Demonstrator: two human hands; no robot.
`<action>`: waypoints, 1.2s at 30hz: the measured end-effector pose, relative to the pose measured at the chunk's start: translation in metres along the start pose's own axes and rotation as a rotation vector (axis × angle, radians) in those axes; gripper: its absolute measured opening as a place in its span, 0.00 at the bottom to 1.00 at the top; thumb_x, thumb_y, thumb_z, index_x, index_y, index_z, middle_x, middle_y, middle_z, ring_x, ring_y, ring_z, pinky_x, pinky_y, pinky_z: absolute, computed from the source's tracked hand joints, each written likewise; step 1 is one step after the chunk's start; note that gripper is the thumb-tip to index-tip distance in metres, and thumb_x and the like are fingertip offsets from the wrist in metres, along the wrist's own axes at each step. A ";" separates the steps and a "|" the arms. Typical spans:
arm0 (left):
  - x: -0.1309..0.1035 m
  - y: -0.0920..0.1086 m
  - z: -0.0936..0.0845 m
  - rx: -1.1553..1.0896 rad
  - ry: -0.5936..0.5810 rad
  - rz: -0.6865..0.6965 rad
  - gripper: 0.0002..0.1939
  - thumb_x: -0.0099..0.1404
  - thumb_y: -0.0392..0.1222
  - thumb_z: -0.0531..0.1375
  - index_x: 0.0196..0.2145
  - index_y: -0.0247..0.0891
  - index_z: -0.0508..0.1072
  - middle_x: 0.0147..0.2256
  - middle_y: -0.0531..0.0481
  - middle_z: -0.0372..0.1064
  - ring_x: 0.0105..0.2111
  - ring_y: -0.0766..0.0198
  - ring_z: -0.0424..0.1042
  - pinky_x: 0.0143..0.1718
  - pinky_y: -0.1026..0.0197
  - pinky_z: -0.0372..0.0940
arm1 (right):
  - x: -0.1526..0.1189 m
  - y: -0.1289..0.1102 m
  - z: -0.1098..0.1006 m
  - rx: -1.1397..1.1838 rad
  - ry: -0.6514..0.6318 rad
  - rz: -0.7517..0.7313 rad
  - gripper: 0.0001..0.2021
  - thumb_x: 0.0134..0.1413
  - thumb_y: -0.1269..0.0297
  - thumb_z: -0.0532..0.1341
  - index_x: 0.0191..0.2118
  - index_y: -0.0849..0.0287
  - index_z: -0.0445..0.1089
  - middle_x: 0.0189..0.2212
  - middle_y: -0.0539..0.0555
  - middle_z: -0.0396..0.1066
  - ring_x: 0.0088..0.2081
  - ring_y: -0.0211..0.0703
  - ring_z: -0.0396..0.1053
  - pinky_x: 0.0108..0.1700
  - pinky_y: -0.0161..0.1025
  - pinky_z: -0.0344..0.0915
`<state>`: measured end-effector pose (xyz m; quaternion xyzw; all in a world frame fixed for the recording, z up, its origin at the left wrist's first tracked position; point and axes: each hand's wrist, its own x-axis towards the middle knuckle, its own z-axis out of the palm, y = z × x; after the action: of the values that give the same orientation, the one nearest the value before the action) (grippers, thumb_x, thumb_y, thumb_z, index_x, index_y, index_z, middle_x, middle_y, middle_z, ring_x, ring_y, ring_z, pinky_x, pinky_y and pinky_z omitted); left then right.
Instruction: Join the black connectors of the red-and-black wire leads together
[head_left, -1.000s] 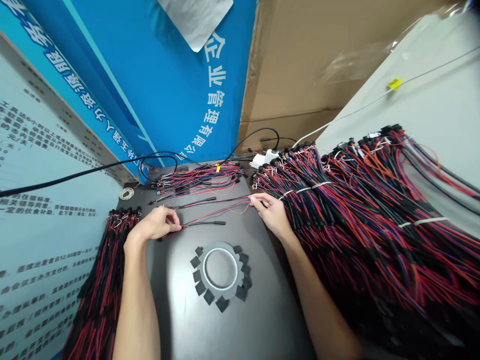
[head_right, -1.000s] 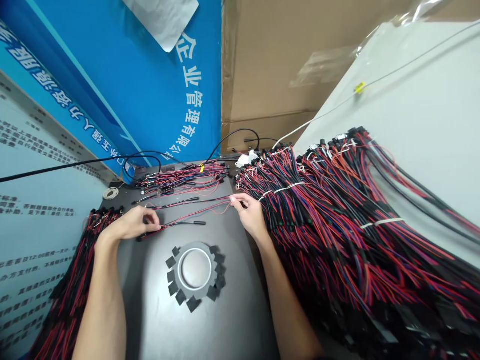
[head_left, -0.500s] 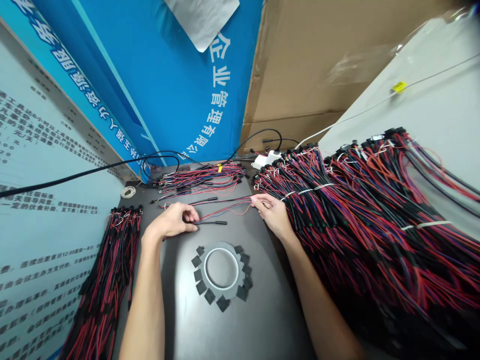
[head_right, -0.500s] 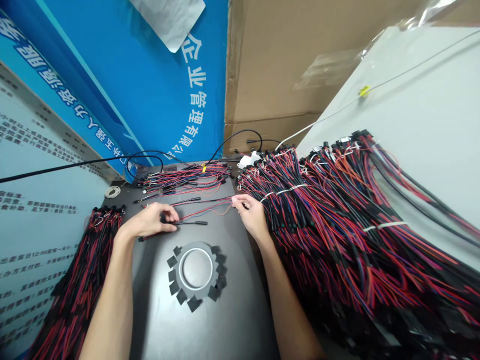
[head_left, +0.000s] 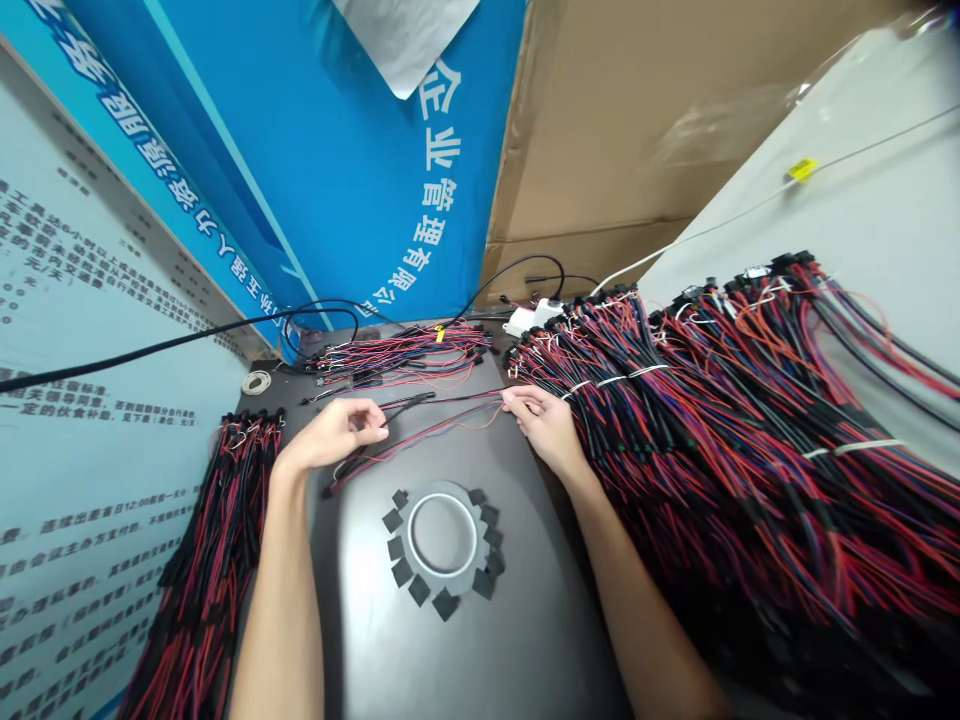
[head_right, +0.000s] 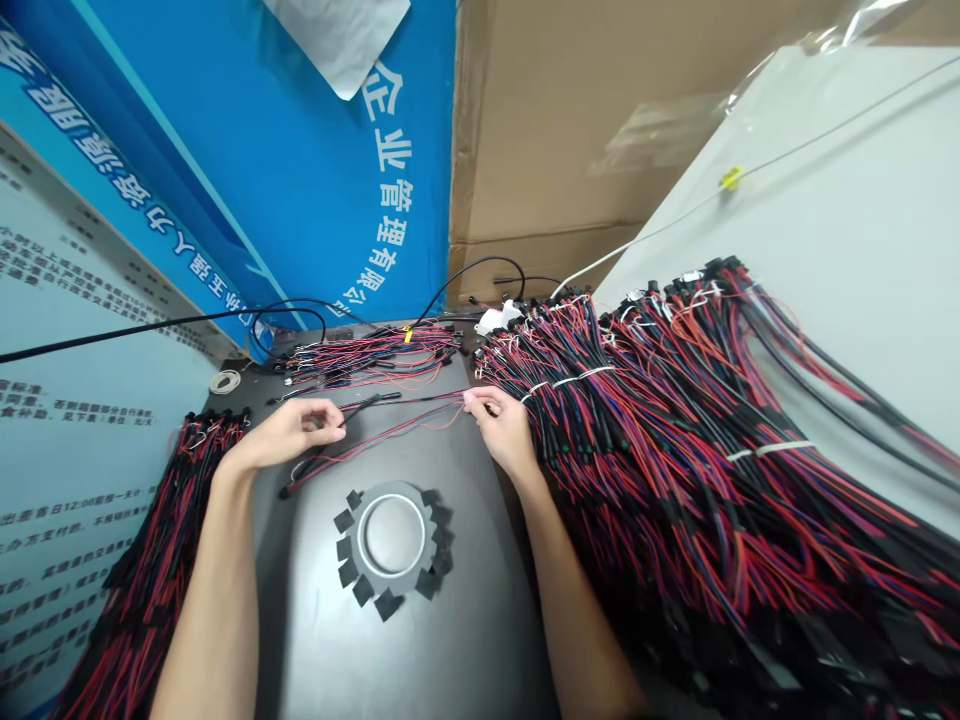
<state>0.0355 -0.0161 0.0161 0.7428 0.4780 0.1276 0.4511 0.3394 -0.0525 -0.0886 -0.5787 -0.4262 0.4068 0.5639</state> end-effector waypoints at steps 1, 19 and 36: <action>-0.002 -0.001 -0.002 -0.017 0.026 -0.005 0.16 0.57 0.53 0.64 0.30 0.36 0.71 0.29 0.51 0.69 0.31 0.64 0.67 0.36 0.62 0.64 | 0.000 0.000 0.000 -0.008 -0.001 -0.003 0.26 0.44 0.40 0.66 0.34 0.62 0.73 0.26 0.56 0.73 0.24 0.35 0.64 0.23 0.32 0.55; -0.007 -0.010 -0.016 0.295 0.081 -0.084 0.16 0.59 0.44 0.60 0.41 0.37 0.83 0.38 0.45 0.80 0.34 0.57 0.74 0.37 0.60 0.65 | 0.004 0.005 -0.002 0.062 0.077 0.059 0.28 0.40 0.39 0.67 0.38 0.61 0.72 0.30 0.58 0.74 0.26 0.36 0.66 0.21 0.30 0.53; -0.017 0.018 -0.012 0.052 0.177 -0.010 0.19 0.56 0.56 0.65 0.31 0.35 0.75 0.32 0.47 0.75 0.34 0.59 0.72 0.37 0.60 0.66 | 0.005 0.000 -0.007 0.147 0.016 0.057 0.25 0.39 0.44 0.69 0.39 0.59 0.72 0.31 0.55 0.70 0.32 0.38 0.65 0.24 0.30 0.55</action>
<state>0.0299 -0.0256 0.0411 0.7376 0.5229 0.1782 0.3882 0.3479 -0.0503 -0.0887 -0.5508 -0.3739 0.4481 0.5967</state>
